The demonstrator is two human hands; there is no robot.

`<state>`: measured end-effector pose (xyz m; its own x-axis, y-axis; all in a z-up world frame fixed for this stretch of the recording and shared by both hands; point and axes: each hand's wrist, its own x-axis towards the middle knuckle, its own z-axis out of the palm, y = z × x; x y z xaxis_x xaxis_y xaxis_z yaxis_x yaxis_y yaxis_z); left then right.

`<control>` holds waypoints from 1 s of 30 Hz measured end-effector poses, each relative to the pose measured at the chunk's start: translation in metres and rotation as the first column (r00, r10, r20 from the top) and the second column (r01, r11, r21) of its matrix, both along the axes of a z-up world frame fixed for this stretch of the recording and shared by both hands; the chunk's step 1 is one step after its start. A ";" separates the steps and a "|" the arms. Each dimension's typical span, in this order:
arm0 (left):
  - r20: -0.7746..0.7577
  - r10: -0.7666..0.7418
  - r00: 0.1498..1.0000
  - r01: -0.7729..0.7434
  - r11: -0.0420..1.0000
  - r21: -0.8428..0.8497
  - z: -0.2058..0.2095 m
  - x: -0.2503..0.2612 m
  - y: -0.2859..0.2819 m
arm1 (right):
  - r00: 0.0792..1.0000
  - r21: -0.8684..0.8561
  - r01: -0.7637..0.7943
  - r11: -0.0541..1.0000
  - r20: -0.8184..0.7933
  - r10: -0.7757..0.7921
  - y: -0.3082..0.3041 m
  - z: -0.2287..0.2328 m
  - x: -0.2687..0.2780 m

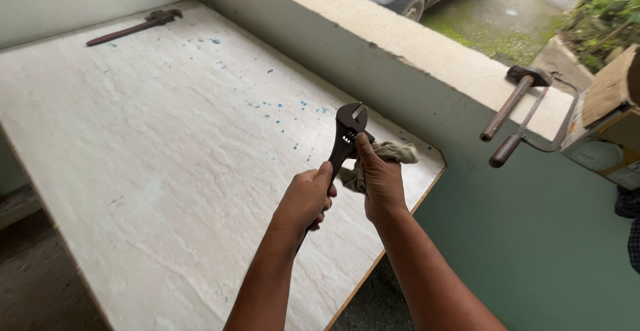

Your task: The person wipes a pipe wrench and an adjustable wrench with a cloth.

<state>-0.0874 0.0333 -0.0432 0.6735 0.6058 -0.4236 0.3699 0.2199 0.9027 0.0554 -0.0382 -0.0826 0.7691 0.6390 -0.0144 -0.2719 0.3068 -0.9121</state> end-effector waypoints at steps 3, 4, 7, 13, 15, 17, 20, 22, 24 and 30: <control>-0.003 0.075 0.997 -0.075 0.996 0.045 0.004 -0.001 -0.005 | 0.992 -0.115 0.081 0.990 0.108 -0.069 0.000 -0.001 -0.010; 0.007 0.099 0.995 -0.100 0.993 0.055 0.009 -0.003 -0.003 | 0.982 -0.157 0.111 0.981 0.169 -0.084 0.003 -0.001 -0.011; -0.134 0.194 0.972 -0.156 0.956 0.249 0.015 -0.018 -0.002 | 0.985 -0.139 0.174 0.975 0.035 -0.171 0.009 -0.004 0.001; 0.003 0.428 0.904 -0.416 0.875 0.250 0.012 -0.031 -0.003 | 0.988 -0.105 -0.142 0.984 0.043 0.147 0.008 -0.001 -0.005; 0.195 0.492 0.848 -0.510 0.859 0.051 0.005 -0.032 -0.009 | 0.976 -0.060 -0.204 0.977 0.067 0.207 0.005 0.007 -0.023; 0.310 0.522 0.794 -0.546 0.838 -0.013 -0.002 -0.031 -0.019 | 0.961 -0.018 -0.264 0.964 0.083 0.265 0.005 0.014 -0.044; 0.458 0.592 0.663 -0.585 0.792 -0.175 -0.007 -0.034 -0.036 | 0.922 0.029 -0.387 0.922 0.025 0.386 0.000 0.012 -0.080; 0.492 0.639 0.591 -0.601 0.756 -0.260 -0.006 -0.040 -0.042 | 0.857 -0.065 -0.510 0.858 0.050 0.513 -0.008 0.006 -0.100; 0.553 0.655 0.515 -0.664 0.713 -0.227 -0.003 -0.055 -0.044 | 0.771 -0.086 -0.629 0.772 0.053 0.634 -0.012 0.003 -0.097; 0.555 0.657 0.510 -0.755 0.651 -0.077 0.013 -0.114 -0.038 | 0.540 -0.405 -0.742 0.534 0.111 0.834 -0.010 -0.034 -0.107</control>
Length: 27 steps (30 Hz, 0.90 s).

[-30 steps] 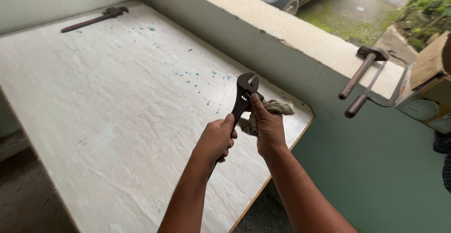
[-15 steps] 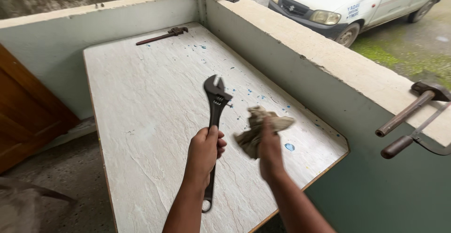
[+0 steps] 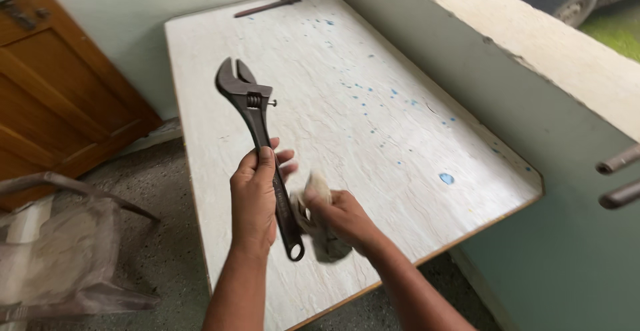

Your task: The person wipes a pipe wrench and an adjustable wrench with a cloth.

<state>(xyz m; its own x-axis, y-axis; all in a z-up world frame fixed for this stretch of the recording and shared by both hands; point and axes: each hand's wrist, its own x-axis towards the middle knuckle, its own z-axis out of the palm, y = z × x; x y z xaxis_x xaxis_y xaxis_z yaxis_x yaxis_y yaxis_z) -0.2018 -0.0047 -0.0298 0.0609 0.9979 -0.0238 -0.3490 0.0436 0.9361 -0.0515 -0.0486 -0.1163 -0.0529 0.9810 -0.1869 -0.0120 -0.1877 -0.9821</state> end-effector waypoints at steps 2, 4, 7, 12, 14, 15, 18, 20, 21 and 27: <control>-0.140 -0.002 0.990 -0.002 0.999 -0.032 0.007 -0.021 0.000 | 0.999 -0.089 0.050 0.995 0.018 -0.048 0.008 -0.015 -0.013; -0.281 -0.018 0.960 -0.003 0.997 -0.074 0.011 -0.045 0.002 | 0.967 -0.007 0.222 0.975 -0.129 -0.221 0.018 -0.022 -0.028; -0.405 -0.155 0.901 0.095 0.982 -0.165 0.011 -0.085 0.010 | 0.954 0.126 0.234 0.964 -0.219 -0.203 0.038 -0.011 -0.061; -0.556 -0.281 0.782 0.169 0.955 -0.245 -0.006 -0.166 0.033 | 0.906 -0.008 0.156 0.988 -0.398 -0.146 0.064 0.002 -0.153; -0.623 -0.338 0.706 0.223 0.940 -0.258 -0.011 -0.202 0.055 | 0.851 -0.153 0.144 0.978 -0.486 -0.202 0.080 -0.001 -0.198; -0.680 -0.380 0.627 0.271 0.925 -0.267 -0.011 -0.219 0.068 | 0.855 -0.084 0.179 0.980 -0.480 -0.197 0.088 -0.001 -0.216; -0.716 -0.387 0.581 0.396 0.903 -0.166 0.000 -0.270 0.081 | 0.825 -0.004 0.191 0.982 -0.540 -0.163 0.101 0.006 -0.269; -0.730 -0.406 0.550 0.406 0.894 -0.190 0.006 -0.299 0.092 | 0.802 0.039 0.208 0.977 -0.578 -0.147 0.120 0.010 -0.291; -0.741 -0.414 0.528 0.412 0.889 -0.203 0.013 -0.311 0.101 | 0.781 -0.017 0.325 0.946 -0.559 -0.278 0.130 0.013 -0.302; -0.758 -0.456 0.467 0.397 0.874 -0.281 0.017 -0.411 0.136 | 0.540 -0.053 0.594 0.803 -0.713 -0.447 0.184 0.013 -0.327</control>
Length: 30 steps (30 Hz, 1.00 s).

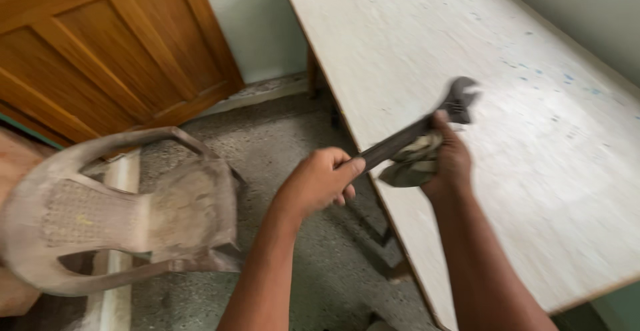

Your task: The person wipes a pipe wrench and an adjustable wrench with a cloth.

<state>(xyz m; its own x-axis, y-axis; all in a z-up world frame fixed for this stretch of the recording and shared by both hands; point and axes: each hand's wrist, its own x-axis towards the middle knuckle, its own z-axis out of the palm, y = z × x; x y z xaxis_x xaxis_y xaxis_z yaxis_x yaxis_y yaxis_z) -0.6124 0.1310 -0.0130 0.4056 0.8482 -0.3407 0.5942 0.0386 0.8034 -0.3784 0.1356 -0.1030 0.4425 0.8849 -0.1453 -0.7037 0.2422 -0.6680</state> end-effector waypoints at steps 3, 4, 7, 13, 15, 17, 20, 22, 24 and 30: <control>0.229 0.053 0.972 -0.046 0.998 -0.034 -0.004 -0.022 0.015 | 0.993 -0.011 0.092 0.996 -0.076 -0.093 0.016 0.000 -0.001; 0.224 0.055 0.973 -0.048 0.998 -0.037 -0.006 -0.026 0.022 | 0.993 -0.014 0.090 0.996 -0.081 -0.091 0.023 -0.002 -0.006; 0.341 0.023 0.940 -0.019 1.000 -0.016 -0.009 -0.029 0.050 | 0.993 0.044 0.117 0.992 -0.004 -0.117 0.051 -0.005 -0.014; 0.450 0.077 0.890 -0.047 0.996 -0.078 -0.030 -0.026 0.146 | 0.996 -0.076 0.084 0.994 0.017 -0.083 0.137 -0.014 -0.015; 0.584 0.181 0.792 -0.118 0.982 -0.144 -0.035 -0.027 0.189 | 1.000 -0.099 0.021 0.995 0.021 -0.019 0.175 -0.017 -0.018; 0.621 0.212 0.755 -0.145 0.977 -0.157 -0.033 -0.030 0.227 | 0.998 -0.036 -0.062 0.997 0.004 0.062 0.216 -0.014 -0.022; 0.657 0.250 0.711 -0.157 0.968 -0.197 -0.017 -0.027 0.284 | 0.989 -0.139 -0.136 0.981 -0.071 0.127 0.274 0.005 -0.034; 0.626 0.278 0.729 -0.203 0.961 -0.190 -0.009 -0.024 0.316 | 0.990 -0.129 -0.137 0.982 -0.041 0.132 0.311 0.019 -0.041; 0.622 0.294 0.726 -0.211 0.956 -0.206 -0.009 -0.012 0.334 | 0.985 -0.143 -0.171 0.975 -0.033 0.168 0.329 0.026 -0.051; 0.625 0.309 0.717 -0.224 0.951 -0.213 -0.012 0.005 0.414 | 0.975 -0.110 -0.212 0.971 0.051 0.218 0.395 0.040 -0.076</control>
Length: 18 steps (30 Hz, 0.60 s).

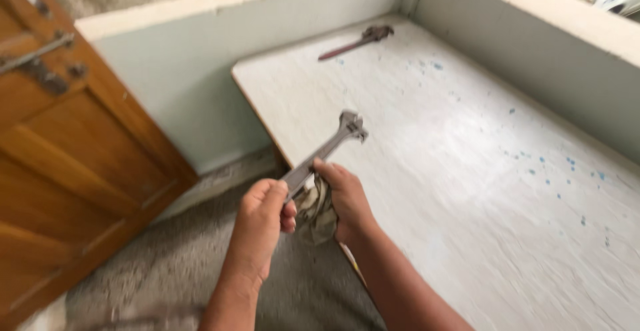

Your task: The person wipes a pipe wrench and an adjustable wrench with a cloth.

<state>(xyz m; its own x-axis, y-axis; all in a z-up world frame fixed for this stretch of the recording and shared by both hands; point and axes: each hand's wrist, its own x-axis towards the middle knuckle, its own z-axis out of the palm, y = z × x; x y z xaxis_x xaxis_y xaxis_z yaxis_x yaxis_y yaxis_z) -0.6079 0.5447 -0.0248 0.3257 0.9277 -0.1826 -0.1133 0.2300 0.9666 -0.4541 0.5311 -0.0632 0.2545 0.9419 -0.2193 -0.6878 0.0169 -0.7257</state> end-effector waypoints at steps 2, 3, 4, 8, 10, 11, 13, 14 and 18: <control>-0.009 -0.047 0.999 0.047 0.999 0.005 0.000 0.009 0.033 | 0.999 -0.047 0.019 0.999 0.026 -0.018 0.025 0.002 0.007; -0.024 -0.076 0.997 0.075 0.997 -0.035 0.000 0.012 0.049 | 0.999 -0.038 0.040 0.998 0.032 -0.039 0.038 0.002 0.012; -0.039 -0.105 0.994 0.101 0.992 -0.076 0.000 0.016 0.066 | 0.993 -0.079 0.100 0.992 0.067 -0.095 0.051 0.002 0.017; -0.068 -0.220 0.973 0.215 0.974 -0.071 0.000 0.037 0.136 | 0.962 -0.209 0.242 0.947 0.180 -0.206 0.101 0.007 0.032; -0.067 -0.295 0.953 0.290 0.954 -0.070 0.001 0.047 0.172 | 0.951 -0.179 0.289 0.941 0.169 -0.259 0.123 0.011 0.034; -0.068 -0.313 0.947 0.309 0.949 -0.064 0.000 0.055 0.189 | 0.942 -0.138 0.313 0.940 0.168 -0.290 0.137 0.017 0.037; 0.049 -0.308 0.950 0.311 0.947 -0.080 -0.004 0.070 0.218 | 0.942 -0.136 0.325 0.936 0.135 -0.308 0.159 0.023 0.040; 0.042 -0.328 0.944 0.330 0.941 -0.080 -0.009 0.074 0.230 | 0.947 -0.139 0.318 0.938 0.103 -0.306 0.169 0.024 0.040; 0.081 -0.368 0.926 0.376 0.914 -0.151 -0.024 0.097 0.264 | 0.908 -0.222 0.413 0.883 0.172 -0.382 0.200 0.016 0.044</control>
